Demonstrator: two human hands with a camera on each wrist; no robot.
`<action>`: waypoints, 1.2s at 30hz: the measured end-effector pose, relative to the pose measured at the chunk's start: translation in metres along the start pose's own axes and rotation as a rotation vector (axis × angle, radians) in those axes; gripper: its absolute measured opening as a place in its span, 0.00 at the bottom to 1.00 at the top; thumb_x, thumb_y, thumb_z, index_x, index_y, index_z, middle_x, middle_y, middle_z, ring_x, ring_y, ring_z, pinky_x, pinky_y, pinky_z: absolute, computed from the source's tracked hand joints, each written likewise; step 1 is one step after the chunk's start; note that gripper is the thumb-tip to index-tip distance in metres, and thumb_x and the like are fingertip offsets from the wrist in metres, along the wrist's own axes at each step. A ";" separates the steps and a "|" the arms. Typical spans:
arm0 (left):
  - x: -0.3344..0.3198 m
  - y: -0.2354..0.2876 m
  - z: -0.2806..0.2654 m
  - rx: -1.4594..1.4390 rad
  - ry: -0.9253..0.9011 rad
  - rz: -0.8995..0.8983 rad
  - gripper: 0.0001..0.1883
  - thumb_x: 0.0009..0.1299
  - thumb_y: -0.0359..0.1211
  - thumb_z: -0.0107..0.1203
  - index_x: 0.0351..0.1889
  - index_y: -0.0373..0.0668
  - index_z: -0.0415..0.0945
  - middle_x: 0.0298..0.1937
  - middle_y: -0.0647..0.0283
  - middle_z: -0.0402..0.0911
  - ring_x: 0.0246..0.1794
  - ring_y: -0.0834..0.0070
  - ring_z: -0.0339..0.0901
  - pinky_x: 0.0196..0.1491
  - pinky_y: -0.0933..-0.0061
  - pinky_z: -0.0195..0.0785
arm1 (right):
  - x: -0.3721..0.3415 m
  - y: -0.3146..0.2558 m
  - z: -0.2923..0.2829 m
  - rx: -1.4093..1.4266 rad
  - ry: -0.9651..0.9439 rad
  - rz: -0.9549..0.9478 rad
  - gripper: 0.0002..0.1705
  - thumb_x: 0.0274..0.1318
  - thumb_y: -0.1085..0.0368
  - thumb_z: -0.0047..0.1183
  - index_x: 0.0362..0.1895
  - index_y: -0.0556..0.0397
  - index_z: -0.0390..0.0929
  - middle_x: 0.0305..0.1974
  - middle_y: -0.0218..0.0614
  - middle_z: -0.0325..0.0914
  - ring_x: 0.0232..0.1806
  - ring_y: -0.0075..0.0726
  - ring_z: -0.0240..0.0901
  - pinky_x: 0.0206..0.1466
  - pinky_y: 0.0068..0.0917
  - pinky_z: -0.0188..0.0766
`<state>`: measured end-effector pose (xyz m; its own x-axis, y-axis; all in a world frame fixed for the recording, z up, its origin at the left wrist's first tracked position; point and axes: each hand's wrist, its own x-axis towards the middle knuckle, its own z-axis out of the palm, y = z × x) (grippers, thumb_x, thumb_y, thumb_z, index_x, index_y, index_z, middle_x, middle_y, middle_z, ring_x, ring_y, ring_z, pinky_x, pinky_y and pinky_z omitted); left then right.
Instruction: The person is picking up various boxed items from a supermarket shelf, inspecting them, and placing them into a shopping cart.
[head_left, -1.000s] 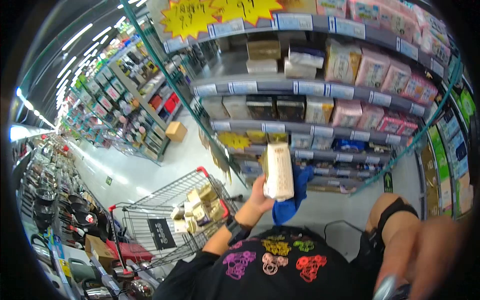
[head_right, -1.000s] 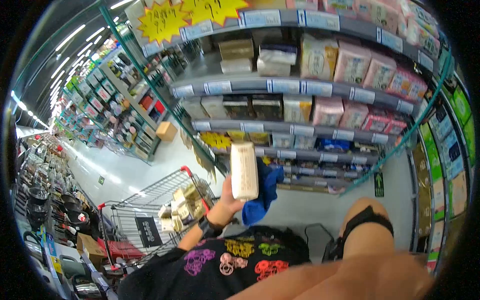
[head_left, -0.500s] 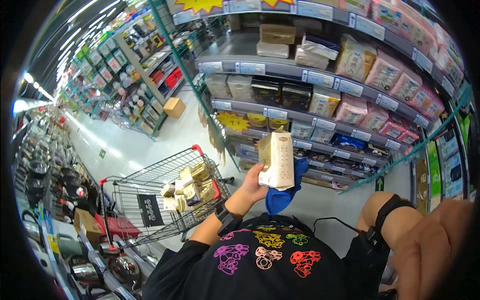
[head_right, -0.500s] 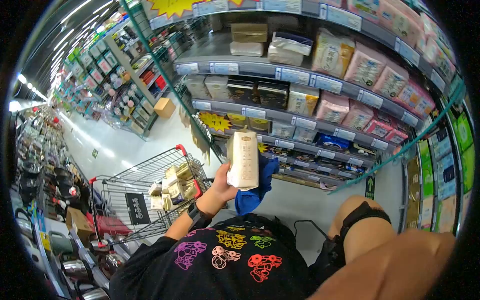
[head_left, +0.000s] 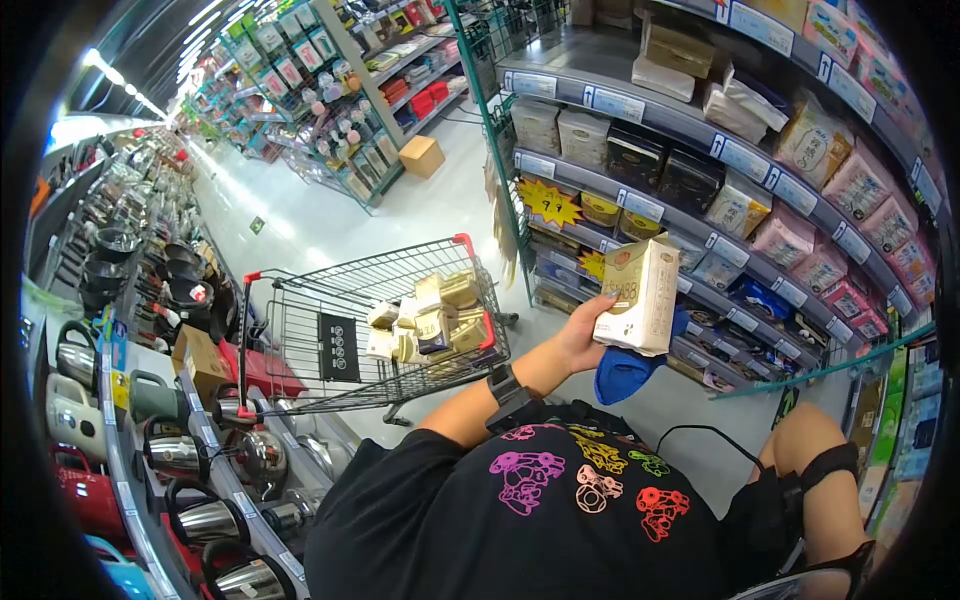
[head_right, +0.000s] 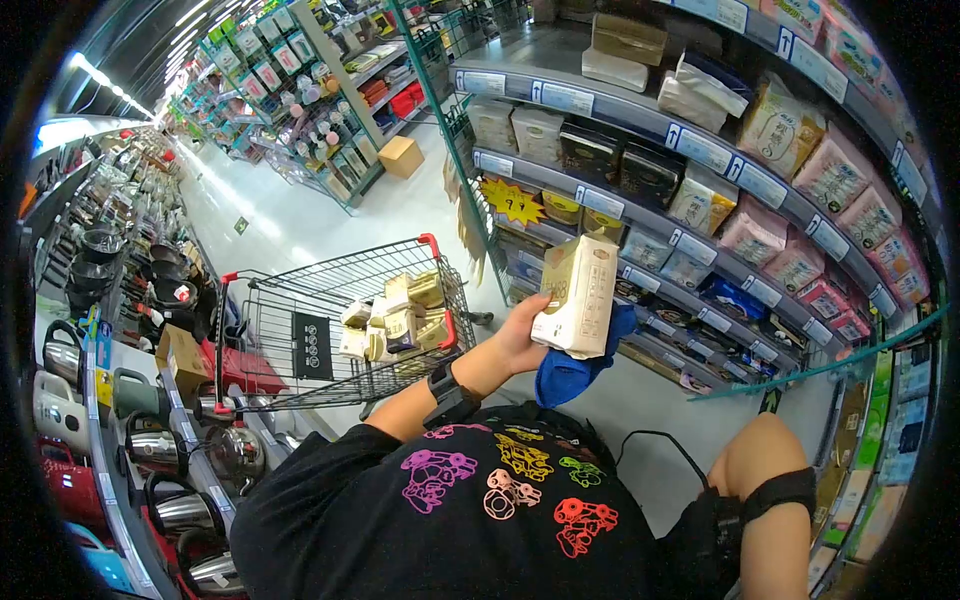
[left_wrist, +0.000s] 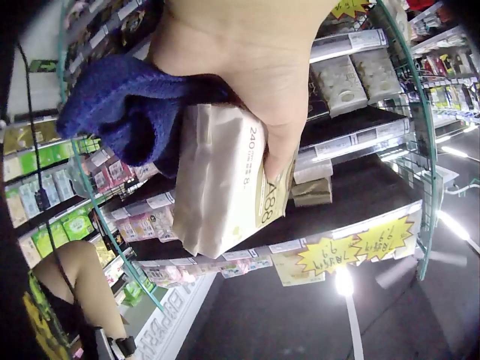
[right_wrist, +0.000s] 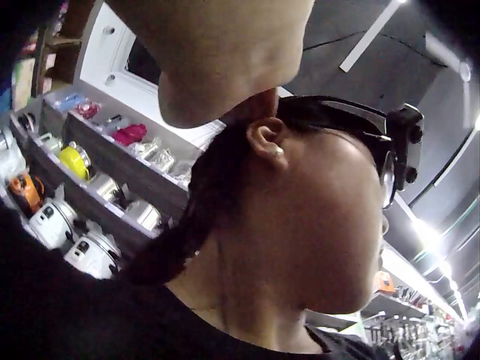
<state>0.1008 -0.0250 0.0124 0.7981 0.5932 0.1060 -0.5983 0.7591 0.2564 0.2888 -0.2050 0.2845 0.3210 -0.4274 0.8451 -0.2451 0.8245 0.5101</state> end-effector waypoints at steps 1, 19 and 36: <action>0.000 -0.001 0.000 -0.013 0.011 -0.006 0.30 0.66 0.41 0.45 0.64 0.38 0.54 0.60 0.51 0.65 0.59 0.59 0.66 0.63 0.56 0.55 | -0.007 0.003 0.002 -0.317 -0.118 -0.232 0.13 0.57 0.75 0.43 0.47 0.60 0.72 0.48 0.45 0.71 0.52 0.39 0.66 0.55 0.35 0.69; -0.004 -0.002 -0.018 0.059 0.064 -0.004 0.33 0.64 0.43 0.45 0.64 0.38 0.53 0.60 0.50 0.65 0.59 0.57 0.66 0.63 0.54 0.55 | -0.028 -0.001 0.027 -0.149 -0.154 -0.255 0.05 0.54 0.68 0.43 0.30 0.57 0.69 0.17 0.24 0.63 0.28 0.25 0.66 0.65 0.42 0.53; -0.003 -0.002 -0.007 0.063 0.107 -0.009 0.33 0.64 0.44 0.46 0.65 0.39 0.51 0.62 0.49 0.63 0.61 0.55 0.63 0.64 0.54 0.54 | -0.029 0.003 0.017 0.035 -0.239 -0.090 0.09 0.56 0.67 0.42 0.23 0.53 0.64 0.17 0.23 0.57 0.21 0.24 0.58 0.64 0.42 0.51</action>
<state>0.0994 -0.0263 0.0051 0.7892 0.6141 0.0013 -0.5827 0.7483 0.3170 0.2633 -0.1959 0.2642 0.1180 -0.5772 0.8080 -0.2582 0.7679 0.5863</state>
